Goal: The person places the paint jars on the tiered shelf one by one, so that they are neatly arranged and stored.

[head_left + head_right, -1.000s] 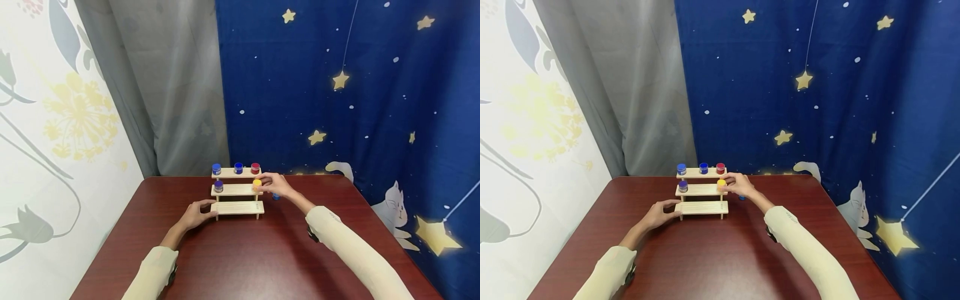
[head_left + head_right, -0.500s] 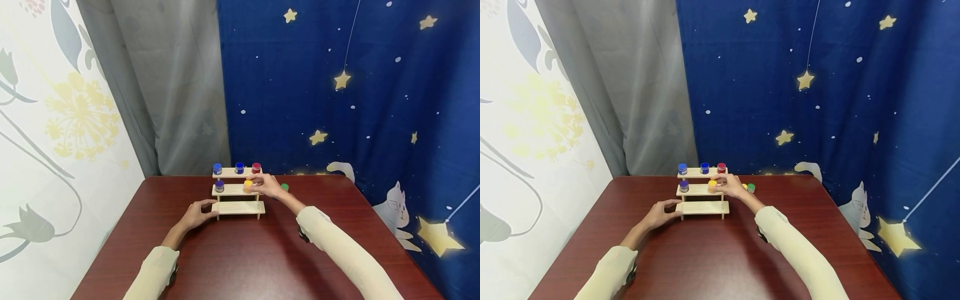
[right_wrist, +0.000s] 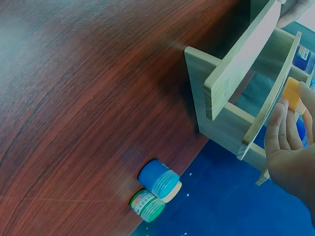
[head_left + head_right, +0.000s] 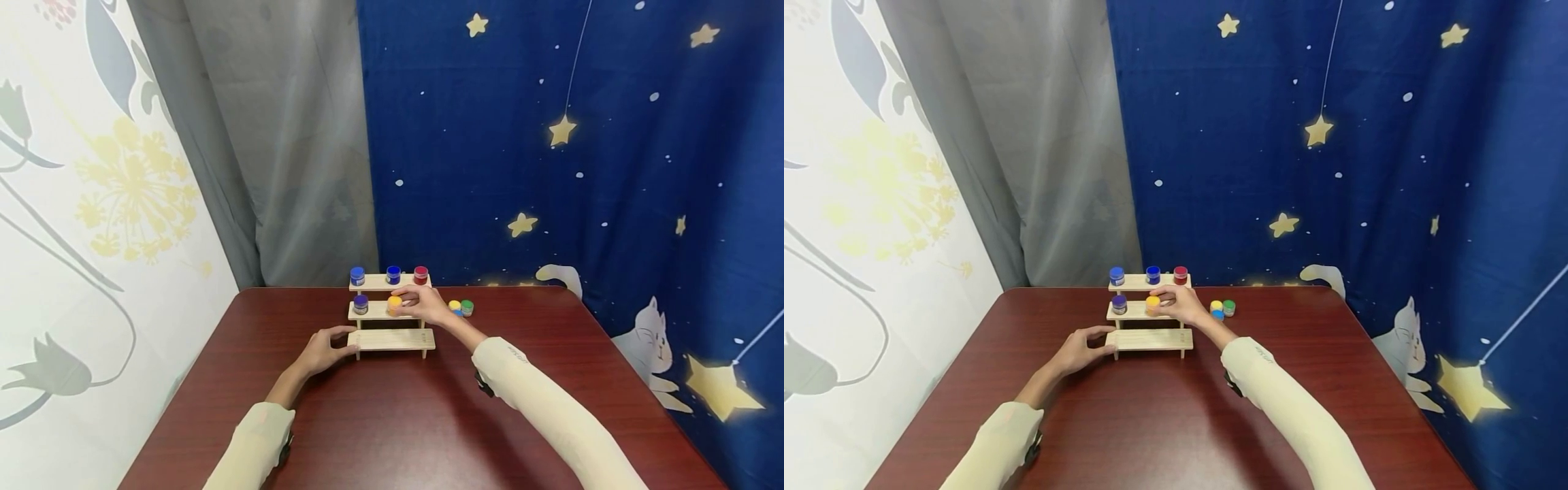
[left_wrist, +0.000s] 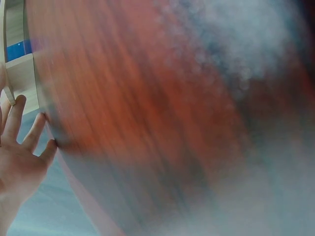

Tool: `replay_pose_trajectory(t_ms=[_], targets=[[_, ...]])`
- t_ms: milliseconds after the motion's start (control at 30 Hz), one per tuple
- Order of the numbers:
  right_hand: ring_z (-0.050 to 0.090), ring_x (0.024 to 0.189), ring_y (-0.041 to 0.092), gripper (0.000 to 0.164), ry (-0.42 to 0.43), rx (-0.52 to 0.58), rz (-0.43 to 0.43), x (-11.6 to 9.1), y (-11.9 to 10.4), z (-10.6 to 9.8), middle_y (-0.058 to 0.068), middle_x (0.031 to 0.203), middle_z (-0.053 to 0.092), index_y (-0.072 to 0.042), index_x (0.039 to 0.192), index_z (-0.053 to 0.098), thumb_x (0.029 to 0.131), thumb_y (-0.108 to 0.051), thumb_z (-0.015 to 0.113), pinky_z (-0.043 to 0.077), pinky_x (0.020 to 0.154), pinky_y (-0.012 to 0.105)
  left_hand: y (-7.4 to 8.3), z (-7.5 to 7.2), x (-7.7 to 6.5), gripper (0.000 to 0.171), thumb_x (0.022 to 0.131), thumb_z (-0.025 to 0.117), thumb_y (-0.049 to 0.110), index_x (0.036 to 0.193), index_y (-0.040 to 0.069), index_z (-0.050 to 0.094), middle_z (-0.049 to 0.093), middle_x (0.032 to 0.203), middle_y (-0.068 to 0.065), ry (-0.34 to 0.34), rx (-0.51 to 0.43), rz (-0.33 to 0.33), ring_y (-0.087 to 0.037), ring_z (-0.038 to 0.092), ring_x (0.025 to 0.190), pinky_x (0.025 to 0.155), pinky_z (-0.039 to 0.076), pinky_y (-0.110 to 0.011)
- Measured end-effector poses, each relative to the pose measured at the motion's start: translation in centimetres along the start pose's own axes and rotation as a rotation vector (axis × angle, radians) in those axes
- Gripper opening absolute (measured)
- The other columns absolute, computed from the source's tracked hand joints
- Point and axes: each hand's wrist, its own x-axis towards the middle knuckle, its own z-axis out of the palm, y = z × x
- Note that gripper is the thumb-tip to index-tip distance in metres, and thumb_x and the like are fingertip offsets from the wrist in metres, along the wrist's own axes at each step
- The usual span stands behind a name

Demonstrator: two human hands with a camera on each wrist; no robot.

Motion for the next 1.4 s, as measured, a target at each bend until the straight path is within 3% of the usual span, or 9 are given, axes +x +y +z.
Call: replay_pose_trajectory(t_ms=[267,500,767,1000,1400], targets=[[0.074,0.105,0.025,0.041,0.017,-0.014,0.015,0.72,0.05,0.56,0.013,0.117,0.076,-0.005,0.127,0.073,0.088,-0.014,0.085,0.06,0.085,0.032,-0.02,0.09,0.06,0.045,0.09,0.084,0.03,0.132,0.019,0.072,0.069,0.133,-0.012,-0.004,-0.001,-0.01,-0.033,0.062,0.128,0.105,0.049,-0.053],[0.074,0.106,0.027,0.043,0.005,0.01,0.007,0.93,-0.2,0.75,0.015,0.119,0.075,-0.001,0.129,0.071,0.09,-0.013,0.084,0.061,0.078,0.033,0.08,0.08,0.11,0.044,0.09,0.084,0.03,0.132,0.019,0.073,0.069,0.133,-0.013,-0.005,-0.008,-0.011,-0.033,0.062,0.128,0.105,0.049,-0.053],[0.072,0.11,0.029,0.041,-0.016,0.02,0.024,0.93,-0.57,0.97,0.021,0.126,0.071,-0.001,0.13,0.07,0.092,-0.011,0.081,0.06,0.087,0.036,0.15,0.08,0.11,0.044,0.091,0.084,0.028,0.132,0.018,0.072,0.069,0.133,-0.013,-0.007,-0.011,-0.014,-0.033,0.062,0.128,0.105,0.049,-0.053],[0.072,0.11,0.026,0.04,-0.011,0.013,0.049,0.97,-0.47,1.04,0.015,0.124,0.073,-0.007,0.129,0.071,0.091,-0.013,0.082,0.06,0.088,0.035,0.07,0.02,0.17,0.044,0.09,0.084,0.029,0.131,0.018,0.073,0.069,0.133,-0.012,-0.001,-0.003,-0.009,-0.033,0.063,0.127,0.104,0.05,-0.053],[0.07,0.114,0.034,0.049,-0.014,0.032,0.019,0.61,-0.48,0.92,0.022,0.128,0.069,0.001,0.137,0.064,0.091,-0.007,0.081,0.059,0.09,0.037,-0.07,0.08,0.2,0.043,0.091,0.084,0.029,0.131,0.018,0.073,0.07,0.132,-0.013,-0.001,-0.007,-0.008,-0.033,0.062,0.127,0.104,0.05,-0.053]])
